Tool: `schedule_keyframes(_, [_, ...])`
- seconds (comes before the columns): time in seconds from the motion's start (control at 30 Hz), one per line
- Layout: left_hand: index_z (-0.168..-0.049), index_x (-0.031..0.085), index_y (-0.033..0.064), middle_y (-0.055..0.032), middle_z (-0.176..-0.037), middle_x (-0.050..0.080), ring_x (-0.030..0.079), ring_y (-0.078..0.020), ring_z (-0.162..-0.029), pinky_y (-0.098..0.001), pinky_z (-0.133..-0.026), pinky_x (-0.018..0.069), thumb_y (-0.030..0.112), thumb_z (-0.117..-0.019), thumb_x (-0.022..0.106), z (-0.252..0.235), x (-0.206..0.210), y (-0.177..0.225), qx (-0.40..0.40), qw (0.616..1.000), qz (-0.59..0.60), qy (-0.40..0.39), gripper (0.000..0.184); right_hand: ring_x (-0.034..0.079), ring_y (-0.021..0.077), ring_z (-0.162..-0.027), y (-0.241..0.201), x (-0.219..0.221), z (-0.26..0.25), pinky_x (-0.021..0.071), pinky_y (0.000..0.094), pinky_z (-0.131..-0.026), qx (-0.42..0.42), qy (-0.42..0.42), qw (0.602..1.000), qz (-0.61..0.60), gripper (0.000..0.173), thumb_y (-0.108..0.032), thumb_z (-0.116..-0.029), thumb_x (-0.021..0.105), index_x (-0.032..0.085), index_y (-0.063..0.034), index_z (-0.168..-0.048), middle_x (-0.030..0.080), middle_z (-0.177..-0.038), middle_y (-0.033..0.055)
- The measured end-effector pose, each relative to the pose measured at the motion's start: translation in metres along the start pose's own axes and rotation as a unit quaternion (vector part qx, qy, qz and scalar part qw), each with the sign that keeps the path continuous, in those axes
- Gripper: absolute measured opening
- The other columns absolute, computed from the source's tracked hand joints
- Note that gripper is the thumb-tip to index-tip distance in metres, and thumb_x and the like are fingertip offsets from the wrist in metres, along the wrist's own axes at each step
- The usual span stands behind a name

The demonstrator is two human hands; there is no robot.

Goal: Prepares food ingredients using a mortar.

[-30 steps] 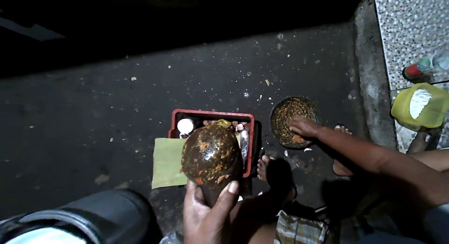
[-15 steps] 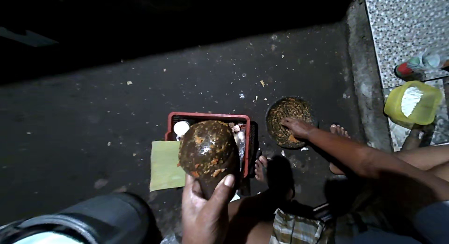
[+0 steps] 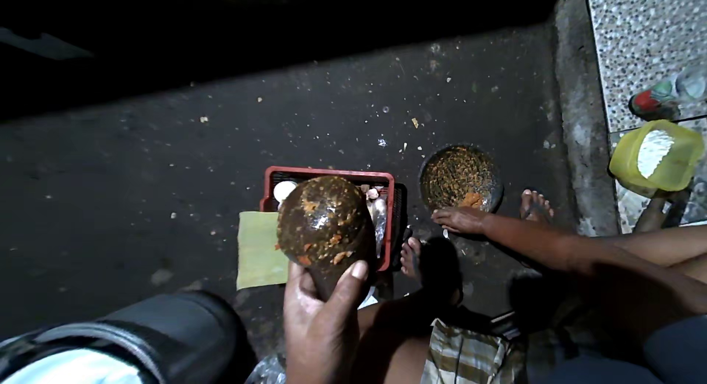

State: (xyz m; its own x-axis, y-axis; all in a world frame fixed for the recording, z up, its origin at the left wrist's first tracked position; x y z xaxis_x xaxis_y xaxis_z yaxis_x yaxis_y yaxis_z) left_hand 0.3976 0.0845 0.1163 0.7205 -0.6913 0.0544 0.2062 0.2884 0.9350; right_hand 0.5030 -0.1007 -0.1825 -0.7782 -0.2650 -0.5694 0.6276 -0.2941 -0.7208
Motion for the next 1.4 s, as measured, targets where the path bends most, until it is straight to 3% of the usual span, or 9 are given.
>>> schedule_keyframes(0.2, [-0.134, 0.037, 0.0041, 0.0036, -0.103, 0.068, 0.072, -0.0108, -0.080, -0.0287, -0.067, 0.0640, 0.008, -0.0859, 0.064, 0.000, 0.000, 0.001, 0.004, 1.000, -0.021, 0.011, 0.056, 0.053, 0.0342, -0.139, 0.028, -0.014, 0.025, 0.0361, 0.0478, -0.121, 0.079, -0.025, 0.995, 0.050, 0.038, -0.018, -0.1109, 0.042, 0.063, -0.0028, -0.138, 0.061, -0.143, 0.0172])
schedule_keyframes(0.33, [-0.134, 0.035, 0.0037, 0.0032, -0.101, 0.069, 0.072, -0.0114, -0.079, -0.0287, -0.067, 0.0641, 0.009, -0.0866, 0.065, 0.000, 0.002, 0.002, 0.004, 1.000, -0.011, 0.002, 0.056, 0.045, 0.0320, -0.147, 0.024, -0.012, 0.010, 0.0272, 0.0448, -0.126, 0.050, -0.020, 0.997, 0.047, 0.041, -0.019, -0.1119, 0.040, 0.057, -0.0024, -0.145, 0.053, -0.154, 0.0158])
schedule_keyframes(0.5, [-0.135, 0.036, 0.0027, 0.0017, -0.104, 0.068, 0.072, -0.0120, -0.081, -0.0286, -0.067, 0.0641, 0.009, -0.0864, 0.065, -0.001, 0.001, -0.002, -0.001, 1.000, -0.020, -0.001, 0.058, 0.059, 0.0368, -0.129, 0.040, -0.035, 0.024, 0.0435, 0.0514, -0.113, 0.088, -0.014, 0.995, 0.045, 0.033, -0.019, -0.1091, 0.048, 0.070, -0.0005, -0.126, 0.066, -0.131, 0.0199])
schedule_keyframes(0.63, [-0.136, 0.035, 0.0035, 0.0016, -0.104, 0.068, 0.072, -0.0120, -0.081, -0.0280, -0.068, 0.0639, 0.009, -0.0872, 0.066, 0.000, 0.006, 0.003, 0.008, 1.000, -0.010, -0.006, 0.057, 0.047, 0.0350, -0.144, 0.063, -0.099, 0.001, 0.0374, 0.0494, -0.121, 0.187, 0.134, 0.972, 0.045, 0.043, -0.018, -0.1092, 0.048, 0.052, -0.0034, -0.149, 0.050, -0.154, 0.0179])
schedule_keyframes(0.73, [-0.134, 0.037, 0.0039, 0.0003, -0.104, 0.069, 0.073, -0.0132, -0.080, -0.0286, -0.067, 0.0642, 0.009, -0.0876, 0.065, 0.001, 0.006, 0.002, 0.009, 1.000, -0.006, -0.011, 0.055, 0.041, 0.0372, -0.148, 0.061, -0.086, -0.001, 0.0345, 0.0526, -0.122, 0.199, 0.101, 0.972, 0.069, 0.047, -0.002, -0.1036, 0.050, 0.049, -0.0049, -0.151, 0.046, -0.158, 0.0168])
schedule_keyframes(0.9, [-0.135, 0.039, 0.0067, 0.0016, -0.103, 0.070, 0.072, -0.0121, -0.080, -0.0272, -0.066, 0.0636, 0.010, -0.0888, 0.066, -0.004, 0.004, 0.002, 0.018, 1.000, -0.009, -0.012, 0.054, 0.061, 0.0340, -0.126, 0.040, -0.033, 0.029, 0.0457, 0.0501, -0.111, 0.117, 0.018, 0.987, 0.106, 0.029, -0.007, -0.1007, 0.059, 0.070, -0.0088, -0.127, 0.067, -0.130, 0.0157])
schedule_keyframes(1.13, [-0.132, 0.040, 0.0065, 0.0020, -0.101, 0.070, 0.072, -0.0114, -0.079, -0.0272, -0.067, 0.0635, 0.008, -0.0886, 0.064, -0.001, 0.007, 0.001, 0.013, 1.000, -0.017, -0.008, 0.049, 0.053, 0.0377, -0.137, -0.006, 0.011, 0.005, 0.0417, 0.0501, -0.115, -0.045, -0.038, 0.996, 0.071, 0.032, -0.005, -0.1085, 0.042, 0.065, 0.0058, -0.128, 0.060, -0.142, 0.0200])
schedule_keyframes(1.3, [-0.134, 0.038, 0.0052, 0.0017, -0.105, 0.069, 0.072, -0.0118, -0.082, -0.0273, -0.067, 0.0635, 0.009, -0.0875, 0.066, 0.002, 0.004, 0.003, 0.017, 1.000, -0.011, 0.001, 0.054, 0.061, 0.0388, -0.123, 0.027, -0.038, 0.019, 0.0482, 0.0516, -0.108, 0.071, 0.025, 0.992, 0.102, 0.022, 0.001, -0.1014, 0.054, 0.071, 0.0031, -0.115, 0.067, -0.123, 0.0213])
schedule_keyframes(1.4, [-0.132, 0.039, 0.0063, 0.0016, -0.101, 0.070, 0.072, -0.0123, -0.078, -0.0271, -0.065, 0.0636, 0.008, -0.0888, 0.064, 0.001, 0.003, 0.005, 0.026, 1.000, -0.004, 0.004, 0.050, 0.058, 0.0387, -0.128, 0.066, -0.089, 0.031, 0.0481, 0.0531, -0.109, 0.176, 0.116, 0.973, 0.098, 0.027, -0.001, -0.0995, 0.059, 0.070, -0.0037, -0.123, 0.065, -0.131, 0.0192])
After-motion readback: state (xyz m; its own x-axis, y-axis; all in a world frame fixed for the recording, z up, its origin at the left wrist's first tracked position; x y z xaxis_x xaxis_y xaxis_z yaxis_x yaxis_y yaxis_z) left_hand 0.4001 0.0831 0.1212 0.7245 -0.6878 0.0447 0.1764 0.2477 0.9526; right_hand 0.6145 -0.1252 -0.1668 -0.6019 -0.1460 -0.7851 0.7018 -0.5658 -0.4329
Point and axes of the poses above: each hand's wrist, its own z-axis away from the middle knuckle, its own x-axis out of the palm, y = z × x, the point moved 10 cm from there along -z, towards the middle knuckle
